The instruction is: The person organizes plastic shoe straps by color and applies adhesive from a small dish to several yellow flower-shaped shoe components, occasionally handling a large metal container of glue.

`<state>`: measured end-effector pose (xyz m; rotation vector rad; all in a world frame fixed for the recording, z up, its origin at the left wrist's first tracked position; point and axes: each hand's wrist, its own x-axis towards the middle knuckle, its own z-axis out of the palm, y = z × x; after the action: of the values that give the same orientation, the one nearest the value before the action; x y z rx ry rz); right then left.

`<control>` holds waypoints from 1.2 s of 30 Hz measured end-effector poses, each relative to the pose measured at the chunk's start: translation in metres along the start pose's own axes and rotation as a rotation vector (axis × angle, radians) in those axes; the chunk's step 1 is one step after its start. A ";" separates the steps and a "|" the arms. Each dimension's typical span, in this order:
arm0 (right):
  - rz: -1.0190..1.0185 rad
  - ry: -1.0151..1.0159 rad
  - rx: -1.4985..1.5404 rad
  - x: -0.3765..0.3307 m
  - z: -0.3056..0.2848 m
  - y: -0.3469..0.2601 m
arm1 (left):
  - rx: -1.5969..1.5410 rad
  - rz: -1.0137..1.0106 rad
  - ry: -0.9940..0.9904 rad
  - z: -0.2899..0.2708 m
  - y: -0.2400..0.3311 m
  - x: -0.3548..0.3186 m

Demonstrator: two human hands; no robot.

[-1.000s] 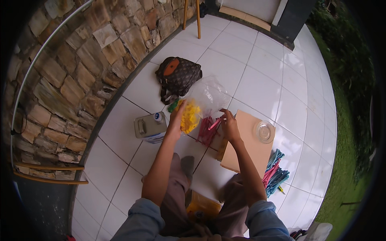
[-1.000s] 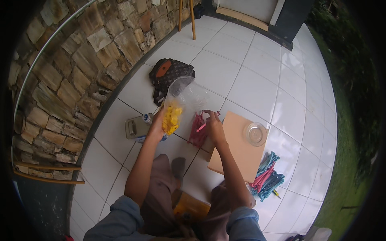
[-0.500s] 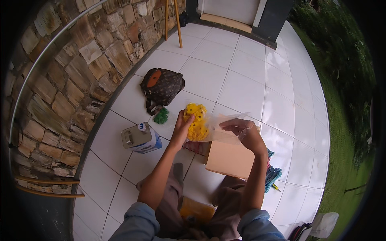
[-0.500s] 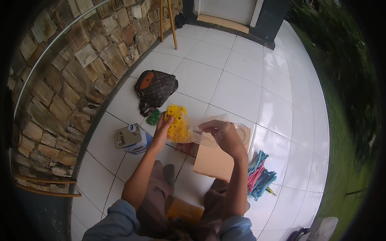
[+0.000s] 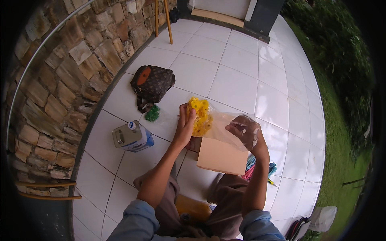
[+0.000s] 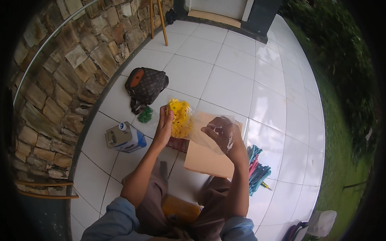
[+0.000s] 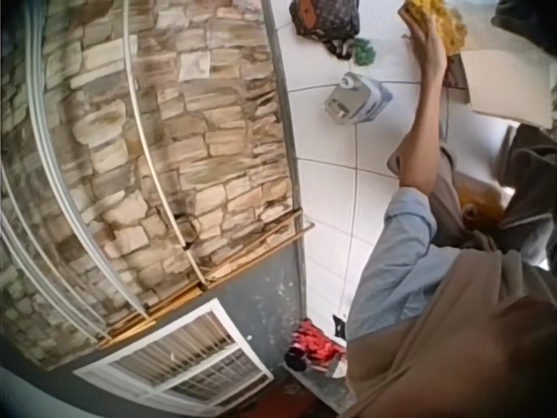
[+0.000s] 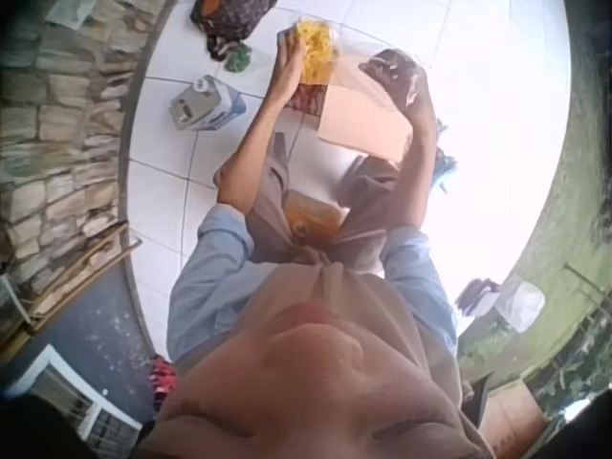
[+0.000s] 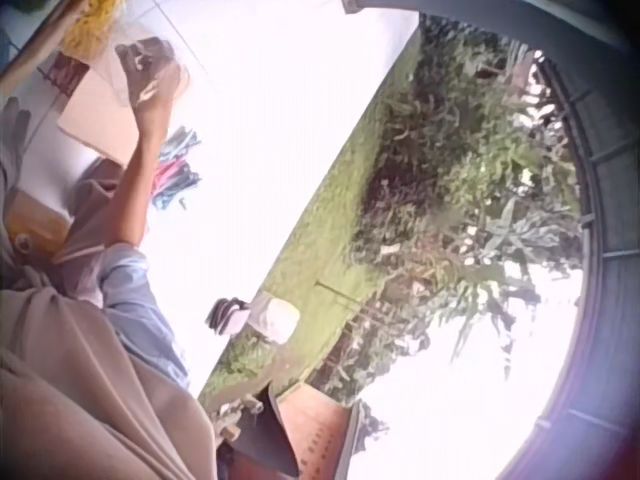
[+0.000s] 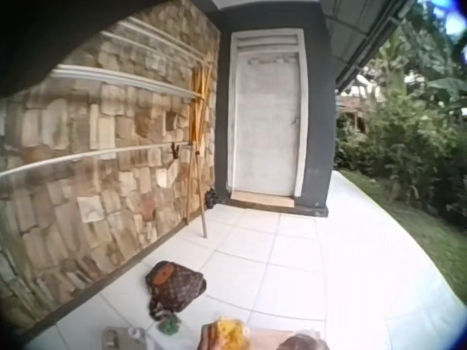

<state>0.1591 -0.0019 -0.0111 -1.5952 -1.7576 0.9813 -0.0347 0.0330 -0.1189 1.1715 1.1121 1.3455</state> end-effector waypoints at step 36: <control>-0.403 0.213 0.273 0.028 0.070 0.029 | -0.151 -0.228 -0.178 -0.002 0.000 -0.004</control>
<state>0.1154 0.0166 -0.0772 -1.0774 -1.6308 0.7834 -0.0367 0.0292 -0.1196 1.0005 0.9669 1.1076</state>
